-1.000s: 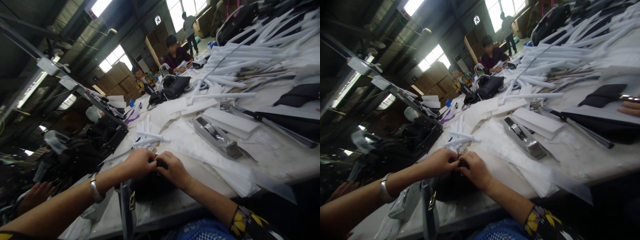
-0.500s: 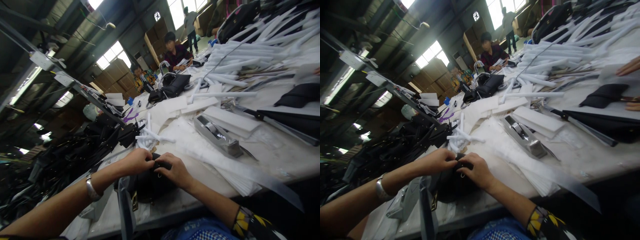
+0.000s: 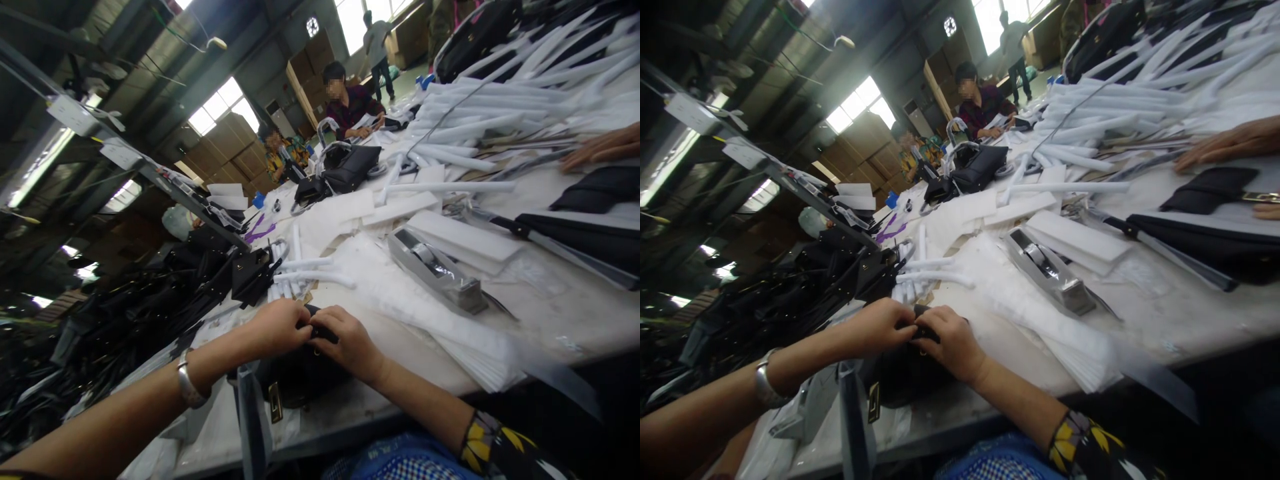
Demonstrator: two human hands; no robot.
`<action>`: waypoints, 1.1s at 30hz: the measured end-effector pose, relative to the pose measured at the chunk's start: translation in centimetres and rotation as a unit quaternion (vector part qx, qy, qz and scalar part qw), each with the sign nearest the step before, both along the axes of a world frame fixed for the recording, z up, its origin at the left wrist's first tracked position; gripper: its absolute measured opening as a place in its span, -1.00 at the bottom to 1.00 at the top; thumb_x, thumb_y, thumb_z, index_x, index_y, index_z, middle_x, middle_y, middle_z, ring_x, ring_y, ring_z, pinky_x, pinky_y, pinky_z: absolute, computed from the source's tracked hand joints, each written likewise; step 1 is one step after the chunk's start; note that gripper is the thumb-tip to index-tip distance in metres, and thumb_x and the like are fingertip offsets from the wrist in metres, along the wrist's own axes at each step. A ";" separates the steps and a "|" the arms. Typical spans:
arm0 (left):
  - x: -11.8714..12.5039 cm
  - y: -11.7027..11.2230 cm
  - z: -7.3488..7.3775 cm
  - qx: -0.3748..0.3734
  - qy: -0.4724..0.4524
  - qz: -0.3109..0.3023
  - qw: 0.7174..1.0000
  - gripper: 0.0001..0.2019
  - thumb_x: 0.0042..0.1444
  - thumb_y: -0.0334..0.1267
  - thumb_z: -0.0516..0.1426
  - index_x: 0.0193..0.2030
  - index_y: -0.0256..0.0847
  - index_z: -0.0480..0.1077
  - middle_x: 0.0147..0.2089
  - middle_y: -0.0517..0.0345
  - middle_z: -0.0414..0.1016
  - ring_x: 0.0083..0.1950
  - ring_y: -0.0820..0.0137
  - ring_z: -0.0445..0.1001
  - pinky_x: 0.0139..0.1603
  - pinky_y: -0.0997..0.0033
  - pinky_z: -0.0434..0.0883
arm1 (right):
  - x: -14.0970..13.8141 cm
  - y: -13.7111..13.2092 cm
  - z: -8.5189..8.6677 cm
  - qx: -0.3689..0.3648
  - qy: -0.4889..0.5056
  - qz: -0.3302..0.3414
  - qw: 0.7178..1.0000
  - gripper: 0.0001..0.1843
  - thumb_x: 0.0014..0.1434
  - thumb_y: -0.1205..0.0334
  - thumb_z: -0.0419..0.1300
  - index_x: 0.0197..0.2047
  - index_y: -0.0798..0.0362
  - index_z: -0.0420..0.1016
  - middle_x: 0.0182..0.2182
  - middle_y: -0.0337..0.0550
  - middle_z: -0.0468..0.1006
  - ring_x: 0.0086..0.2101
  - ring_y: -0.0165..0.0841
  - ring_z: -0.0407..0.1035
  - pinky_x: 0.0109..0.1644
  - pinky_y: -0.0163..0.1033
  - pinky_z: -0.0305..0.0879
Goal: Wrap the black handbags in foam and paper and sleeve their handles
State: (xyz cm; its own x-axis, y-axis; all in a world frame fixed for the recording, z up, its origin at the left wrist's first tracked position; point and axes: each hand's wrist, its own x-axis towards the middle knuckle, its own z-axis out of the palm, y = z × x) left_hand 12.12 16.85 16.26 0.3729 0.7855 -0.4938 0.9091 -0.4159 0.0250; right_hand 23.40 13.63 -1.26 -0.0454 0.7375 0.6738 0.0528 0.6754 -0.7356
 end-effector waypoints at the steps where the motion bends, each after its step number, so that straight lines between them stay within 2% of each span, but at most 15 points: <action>1: -0.1 -0.1 -0.1 -0.001 -0.008 0.002 1.000 -0.84 0.04 -0.24 0.10 -0.47 -0.20 0.46 -0.52 0.24 0.42 -0.44 0.43 0.34 -0.41 0.44 0.13 | 0.0 0.1 0.1 0.001 -0.003 -0.003 1.000 -0.71 0.17 0.28 0.37 -0.04 0.01 0.49 -0.14 -0.08 0.55 -0.10 -0.19 0.41 0.03 -0.10 0.37; 5: -0.8 0.1 -0.3 -0.010 -0.020 0.020 1.000 -0.73 0.12 -0.15 0.05 -0.44 -0.22 0.49 -0.50 0.22 0.44 -0.41 0.41 0.36 -0.42 0.45 0.15 | 0.3 0.3 0.5 -0.037 -0.025 -0.010 0.999 -0.74 0.15 0.26 0.39 -0.09 -0.01 0.50 -0.16 -0.12 0.54 -0.11 -0.20 0.40 0.03 -0.08 0.34; 11: -1.5 0.5 -0.1 -0.029 -0.005 0.035 0.999 -0.71 0.09 -0.12 0.05 -0.48 -0.24 0.48 -0.54 0.23 0.39 -0.45 0.41 0.32 -0.45 0.43 0.13 | 0.4 0.0 0.7 -0.097 0.013 0.043 0.994 -0.64 0.09 0.32 0.44 -0.04 -0.07 0.54 -0.14 -0.18 0.54 -0.06 -0.24 0.41 0.07 -0.13 0.35; 15: -1.2 0.8 0.4 -0.052 0.022 0.037 0.998 -0.75 0.03 -0.17 0.07 -0.55 -0.22 0.46 -0.63 0.27 0.29 -0.52 0.44 0.25 -0.50 0.42 0.10 | 0.0 -0.1 0.7 -0.071 0.012 0.050 0.996 -0.69 0.06 0.32 0.45 -0.12 -0.03 0.57 -0.19 -0.17 0.54 -0.11 -0.25 0.42 0.03 -0.16 0.36; 20: 0.0 1.0 0.6 -0.033 0.058 0.025 0.997 -0.81 -0.05 -0.24 0.10 -0.61 -0.19 0.43 -0.68 0.27 0.23 -0.55 0.43 0.23 -0.51 0.40 0.07 | -0.4 0.0 0.5 -0.029 -0.003 0.011 1.000 -0.71 0.07 0.34 0.44 -0.14 0.02 0.51 -0.20 -0.13 0.52 -0.13 -0.21 0.38 -0.01 -0.13 0.36; 25: 1.0 -0.2 0.1 0.033 0.070 0.003 0.997 -0.77 0.06 -0.22 0.07 -0.49 -0.20 0.51 -0.51 0.10 0.48 -0.45 0.34 0.36 -0.44 0.36 0.09 | -0.2 0.0 0.3 -0.016 -0.002 -0.009 1.000 -0.75 0.15 0.26 0.39 -0.12 0.01 0.47 -0.21 -0.10 0.52 -0.14 -0.20 0.37 -0.02 -0.11 0.35; 27: 1.0 -0.6 -0.2 0.035 0.070 -0.002 0.997 -0.76 0.09 -0.22 0.07 -0.44 -0.18 0.54 -0.44 0.07 0.55 -0.40 0.31 0.43 -0.41 0.37 0.13 | -0.2 0.1 0.3 -0.006 -0.001 -0.006 1.000 -0.77 0.18 0.24 0.37 -0.11 0.01 0.47 -0.22 -0.11 0.51 -0.15 -0.20 0.38 -0.03 -0.10 0.36; 33: 0.7 -0.7 -1.2 0.058 0.069 0.004 0.996 -0.73 0.17 -0.23 0.04 -0.22 -0.18 0.59 -0.22 -0.05 0.63 -0.19 0.17 0.53 -0.24 0.33 0.25 | -0.7 0.8 0.4 -0.023 -0.011 -0.004 1.000 -0.75 0.16 0.33 0.36 -0.10 0.02 0.46 -0.21 -0.10 0.50 -0.13 -0.19 0.36 -0.01 -0.09 0.36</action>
State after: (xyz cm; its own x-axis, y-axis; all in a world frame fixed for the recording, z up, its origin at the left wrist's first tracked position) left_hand 12.82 16.15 15.10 0.3012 0.8432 -0.4452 0.9041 -0.4010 -0.1476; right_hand 22.73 14.40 -0.87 -0.0531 0.7682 0.6380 0.0744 0.6402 -0.7646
